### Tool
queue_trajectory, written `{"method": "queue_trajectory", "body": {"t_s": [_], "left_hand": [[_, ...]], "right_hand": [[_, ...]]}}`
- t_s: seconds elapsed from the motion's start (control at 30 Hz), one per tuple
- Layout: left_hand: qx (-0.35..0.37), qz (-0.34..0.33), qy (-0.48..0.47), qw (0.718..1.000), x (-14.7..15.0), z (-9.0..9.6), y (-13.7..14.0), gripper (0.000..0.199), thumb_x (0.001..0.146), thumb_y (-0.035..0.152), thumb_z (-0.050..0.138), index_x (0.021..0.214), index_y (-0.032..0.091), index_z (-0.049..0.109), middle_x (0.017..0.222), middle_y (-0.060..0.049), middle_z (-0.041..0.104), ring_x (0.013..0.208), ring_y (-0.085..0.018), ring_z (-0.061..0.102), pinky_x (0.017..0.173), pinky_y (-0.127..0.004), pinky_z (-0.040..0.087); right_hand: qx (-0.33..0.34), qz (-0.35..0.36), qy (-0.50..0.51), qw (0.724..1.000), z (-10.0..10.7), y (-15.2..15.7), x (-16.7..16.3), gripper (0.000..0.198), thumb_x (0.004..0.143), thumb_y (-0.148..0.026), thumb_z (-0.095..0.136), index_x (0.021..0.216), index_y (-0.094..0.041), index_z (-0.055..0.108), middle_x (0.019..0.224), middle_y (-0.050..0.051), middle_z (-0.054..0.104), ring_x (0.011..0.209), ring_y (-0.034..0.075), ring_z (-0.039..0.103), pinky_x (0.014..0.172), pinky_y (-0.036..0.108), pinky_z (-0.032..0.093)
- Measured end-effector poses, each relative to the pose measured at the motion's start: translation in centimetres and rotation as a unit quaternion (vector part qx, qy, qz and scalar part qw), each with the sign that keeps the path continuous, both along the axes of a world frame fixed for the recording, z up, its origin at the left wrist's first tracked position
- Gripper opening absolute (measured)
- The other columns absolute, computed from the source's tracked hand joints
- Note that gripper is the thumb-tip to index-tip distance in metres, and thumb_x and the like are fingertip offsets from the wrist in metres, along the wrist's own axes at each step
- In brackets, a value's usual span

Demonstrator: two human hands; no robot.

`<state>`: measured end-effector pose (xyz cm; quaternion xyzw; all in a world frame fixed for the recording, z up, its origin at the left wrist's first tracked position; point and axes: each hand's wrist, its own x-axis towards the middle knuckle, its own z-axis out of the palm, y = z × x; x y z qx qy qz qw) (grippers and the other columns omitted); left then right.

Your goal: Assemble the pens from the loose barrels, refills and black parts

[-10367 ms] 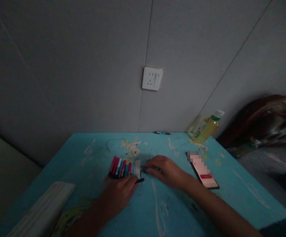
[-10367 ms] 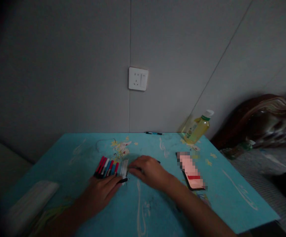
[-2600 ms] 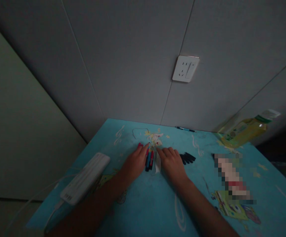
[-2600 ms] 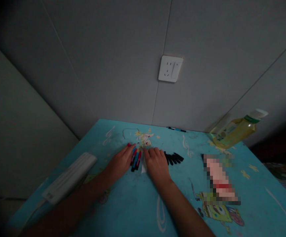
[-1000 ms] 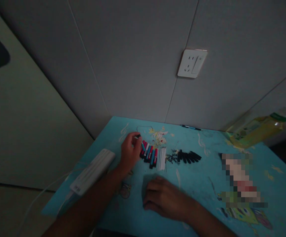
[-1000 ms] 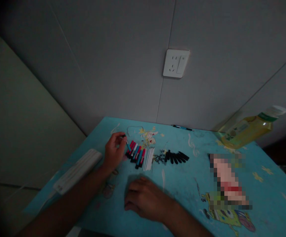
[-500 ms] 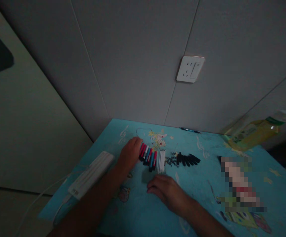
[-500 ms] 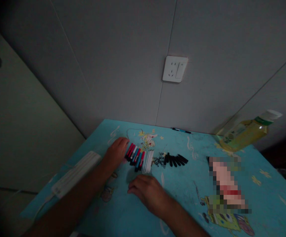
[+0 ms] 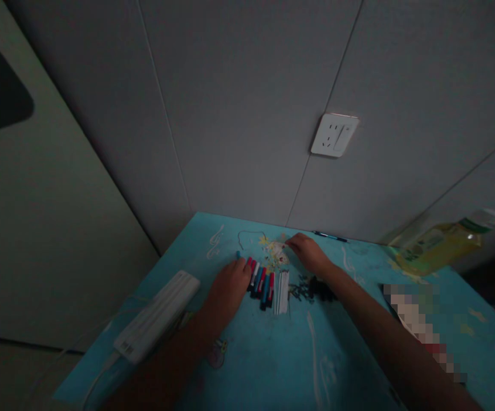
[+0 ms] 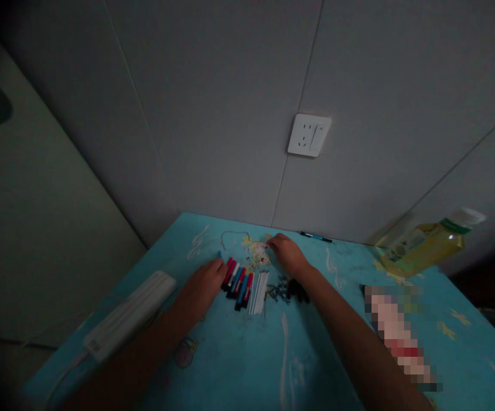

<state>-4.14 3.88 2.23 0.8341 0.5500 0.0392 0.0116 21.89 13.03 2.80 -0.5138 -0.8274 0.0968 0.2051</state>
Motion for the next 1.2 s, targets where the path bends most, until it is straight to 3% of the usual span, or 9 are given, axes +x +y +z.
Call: {"method": "queue_trajectory", "body": {"t_s": [0.17,0.43,0.7,1.2], "left_hand": [[0.004,0.007,0.008,1.000,-0.1,-0.5,-0.1,0.031,0.091,0.004,0.038,0.107,0.015,0.061,0.109,-0.010,0.062,0.098,-0.022,0.059,0.087,-0.032,0.045],[0.050,-0.010,0.013,0.999,0.1,-0.6,-0.2,0.030,0.092,0.006,0.042,0.113,0.017,0.059,0.104,-0.011,0.063,0.094,-0.025,0.060,0.084,-0.036,0.047],[0.070,0.015,0.024,0.997,0.1,-0.7,-0.2,0.026,0.092,0.008,0.046,0.111,0.018,0.060,0.104,-0.010,0.061,0.096,-0.026,0.058,0.080,-0.036,0.046],[0.058,-0.008,-0.013,0.998,-0.2,-1.7,0.2,0.030,0.091,0.005,0.040,0.106,0.018,0.062,0.103,-0.008,0.062,0.095,-0.023,0.057,0.084,-0.033,0.044]], "right_hand": [[-0.033,0.000,-0.032,0.999,-1.7,3.0,-0.6,0.034,0.091,-0.015,0.055,0.123,-0.015,0.064,0.104,0.010,0.072,0.092,0.019,0.066,0.087,0.027,0.046],[-0.062,0.018,-0.033,0.997,-1.7,2.7,-1.6,0.043,0.093,-0.019,0.050,0.136,-0.019,0.055,0.107,0.007,0.071,0.094,0.017,0.065,0.087,0.026,0.044],[-0.061,0.020,-0.029,0.998,-1.7,2.1,-1.3,0.038,0.093,-0.018,0.050,0.130,-0.017,0.059,0.111,0.009,0.070,0.096,0.017,0.064,0.089,0.026,0.044],[-0.043,0.004,-0.038,0.998,-1.6,2.1,-2.1,0.038,0.094,-0.018,0.049,0.131,-0.019,0.059,0.106,0.008,0.071,0.094,0.017,0.065,0.086,0.026,0.044]]}}
